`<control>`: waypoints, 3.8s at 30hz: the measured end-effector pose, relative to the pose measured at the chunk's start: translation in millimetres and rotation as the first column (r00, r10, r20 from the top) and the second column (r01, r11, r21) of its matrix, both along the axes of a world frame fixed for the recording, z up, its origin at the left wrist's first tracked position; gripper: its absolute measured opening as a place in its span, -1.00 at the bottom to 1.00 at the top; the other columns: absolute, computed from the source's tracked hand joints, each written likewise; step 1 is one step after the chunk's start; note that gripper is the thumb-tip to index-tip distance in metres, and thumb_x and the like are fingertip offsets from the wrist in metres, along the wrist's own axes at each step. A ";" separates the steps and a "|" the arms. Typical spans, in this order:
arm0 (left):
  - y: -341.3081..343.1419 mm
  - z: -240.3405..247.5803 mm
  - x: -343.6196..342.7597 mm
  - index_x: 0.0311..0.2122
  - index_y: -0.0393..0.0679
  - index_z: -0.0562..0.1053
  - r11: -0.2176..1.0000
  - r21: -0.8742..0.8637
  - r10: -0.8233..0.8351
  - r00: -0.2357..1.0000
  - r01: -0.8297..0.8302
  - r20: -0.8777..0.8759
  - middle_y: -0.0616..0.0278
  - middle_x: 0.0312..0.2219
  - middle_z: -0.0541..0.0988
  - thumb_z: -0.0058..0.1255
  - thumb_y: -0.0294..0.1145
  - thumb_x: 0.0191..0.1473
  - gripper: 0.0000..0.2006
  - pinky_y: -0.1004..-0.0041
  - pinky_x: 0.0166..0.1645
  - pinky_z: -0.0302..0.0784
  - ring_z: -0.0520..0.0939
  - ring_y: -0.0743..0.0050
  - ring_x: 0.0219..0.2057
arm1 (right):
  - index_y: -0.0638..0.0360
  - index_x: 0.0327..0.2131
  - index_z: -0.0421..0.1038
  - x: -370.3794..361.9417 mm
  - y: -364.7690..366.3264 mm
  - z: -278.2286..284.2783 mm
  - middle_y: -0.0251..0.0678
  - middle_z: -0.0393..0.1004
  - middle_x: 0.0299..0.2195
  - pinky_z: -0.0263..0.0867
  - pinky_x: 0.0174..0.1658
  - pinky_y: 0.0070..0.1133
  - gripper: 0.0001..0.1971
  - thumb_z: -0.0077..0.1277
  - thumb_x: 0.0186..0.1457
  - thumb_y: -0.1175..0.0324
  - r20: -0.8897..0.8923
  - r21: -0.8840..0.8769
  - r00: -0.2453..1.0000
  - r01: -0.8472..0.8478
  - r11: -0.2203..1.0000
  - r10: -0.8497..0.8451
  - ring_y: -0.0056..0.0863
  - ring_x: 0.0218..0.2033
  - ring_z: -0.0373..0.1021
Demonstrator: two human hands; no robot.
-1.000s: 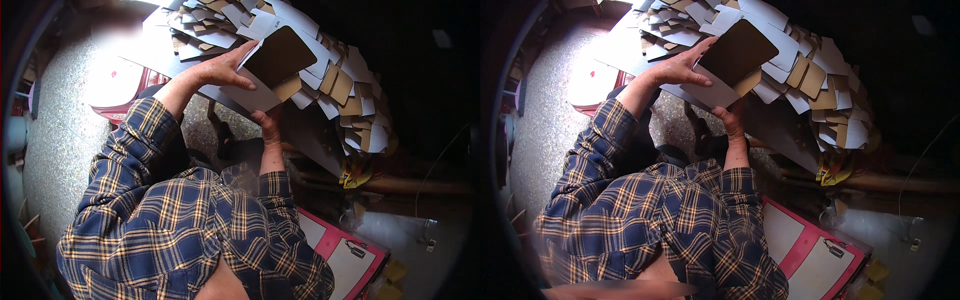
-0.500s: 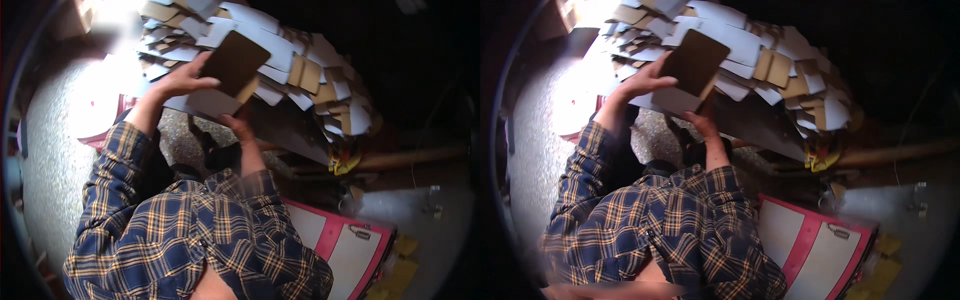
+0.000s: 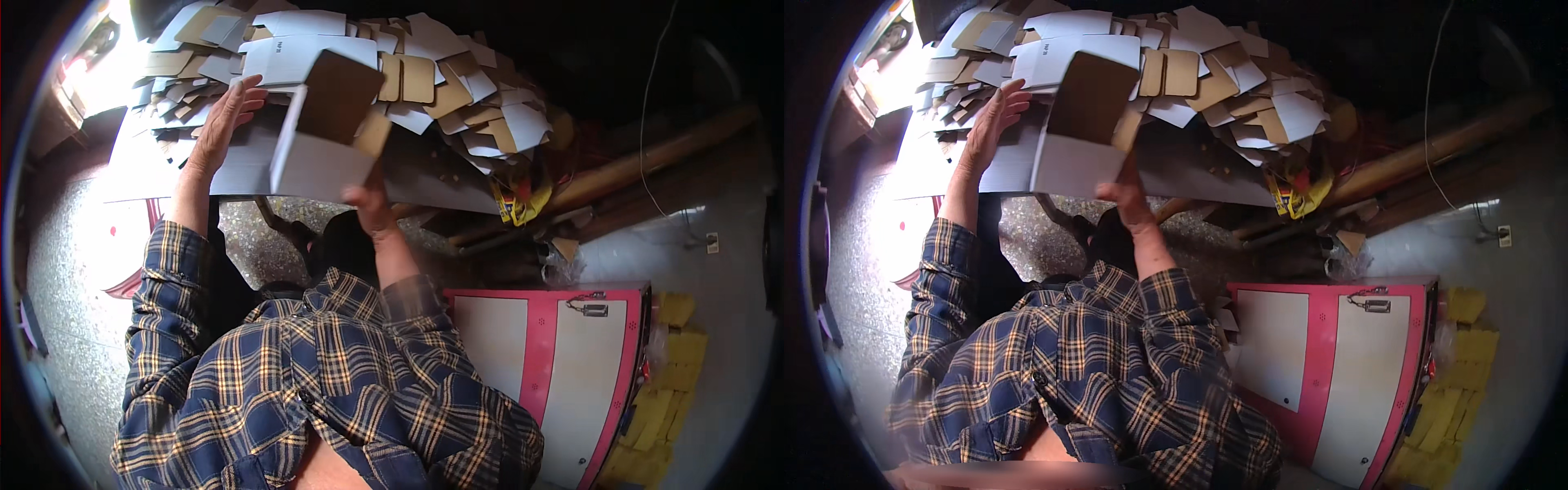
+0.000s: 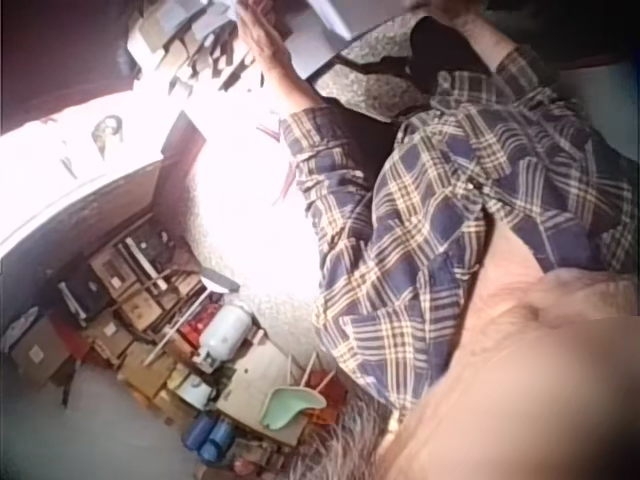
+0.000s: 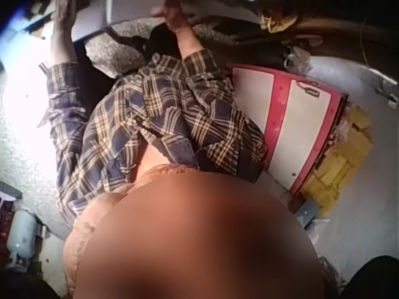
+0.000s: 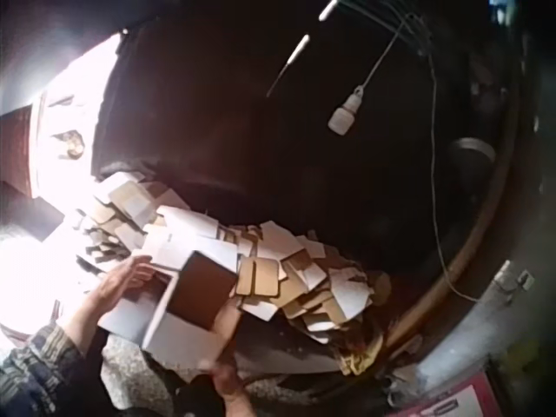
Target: Folding and assembling cardboard boxes at an assembly station.
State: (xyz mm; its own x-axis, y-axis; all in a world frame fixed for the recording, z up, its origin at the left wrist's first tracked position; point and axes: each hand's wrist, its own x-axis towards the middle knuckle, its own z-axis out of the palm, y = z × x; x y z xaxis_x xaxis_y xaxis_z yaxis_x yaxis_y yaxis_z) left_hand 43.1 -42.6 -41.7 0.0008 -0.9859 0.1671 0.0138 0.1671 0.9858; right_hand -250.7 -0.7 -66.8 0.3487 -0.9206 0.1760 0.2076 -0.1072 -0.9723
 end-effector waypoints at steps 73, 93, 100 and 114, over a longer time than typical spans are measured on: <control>8.4 44.2 -23.6 -0.01 -0.21 0.44 0.988 0.006 -0.125 0.838 0.151 -0.531 0.16 -0.17 0.55 -0.11 0.25 0.13 -0.35 0.37 -0.05 0.47 0.53 0.47 -0.13 | 0.37 -0.07 0.39 -65.4 -99.6 93.8 -0.13 0.49 -0.12 0.34 0.04 -0.34 -0.67 -0.01 0.03 0.60 0.225 0.051 0.957 0.174 0.983 -0.181 -0.26 -0.09 0.43; 6.5 11.8 -3.5 -0.26 -0.20 0.55 0.974 0.065 -0.183 0.927 0.215 -0.327 0.37 -0.46 0.60 0.13 -0.19 0.12 -0.73 0.57 -0.27 0.48 0.55 0.66 -0.42 | 0.30 -0.20 0.44 -57.3 -17.4 1.6 -0.21 0.52 -0.21 0.37 0.03 -0.37 -0.72 -0.03 -0.07 0.61 0.228 0.345 0.971 -0.007 0.939 -0.076 -0.33 -0.16 0.46; 23.1 29.3 25.1 -0.13 -0.16 0.52 0.974 0.124 -0.117 0.895 0.188 -0.430 0.29 -0.38 0.58 0.18 -0.31 0.07 -0.73 0.53 -0.19 0.51 0.58 0.58 -0.32 | 0.25 -0.22 0.45 -27.8 -7.0 -5.0 -0.22 0.52 -0.22 0.38 -0.02 -0.38 -0.75 0.01 -0.06 0.57 0.355 0.355 0.933 -0.076 0.932 -0.059 -0.34 -0.16 0.46; 69.4 8.2 12.6 0.02 -0.21 0.40 0.806 -0.488 0.296 0.942 -0.336 -0.161 0.11 -0.04 0.47 0.04 -0.35 0.13 -0.65 0.38 0.13 0.39 0.47 0.40 0.02 | 0.16 -0.22 0.38 81.6 -61.1 -55.3 -0.31 0.46 -0.33 0.35 -0.24 -0.59 -0.81 -0.25 0.21 0.39 0.282 0.295 0.947 -0.238 0.925 0.154 -0.55 -0.33 0.41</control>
State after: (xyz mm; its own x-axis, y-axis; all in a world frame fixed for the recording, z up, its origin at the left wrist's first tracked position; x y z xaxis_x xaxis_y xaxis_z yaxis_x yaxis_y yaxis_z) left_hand 55.7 26.7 -33.5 0.3298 -0.7083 0.6241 -0.0579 0.6446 0.7623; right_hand -169.1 -61.7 -122.1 0.5119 -0.8589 -0.0131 0.4312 0.2701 -0.8609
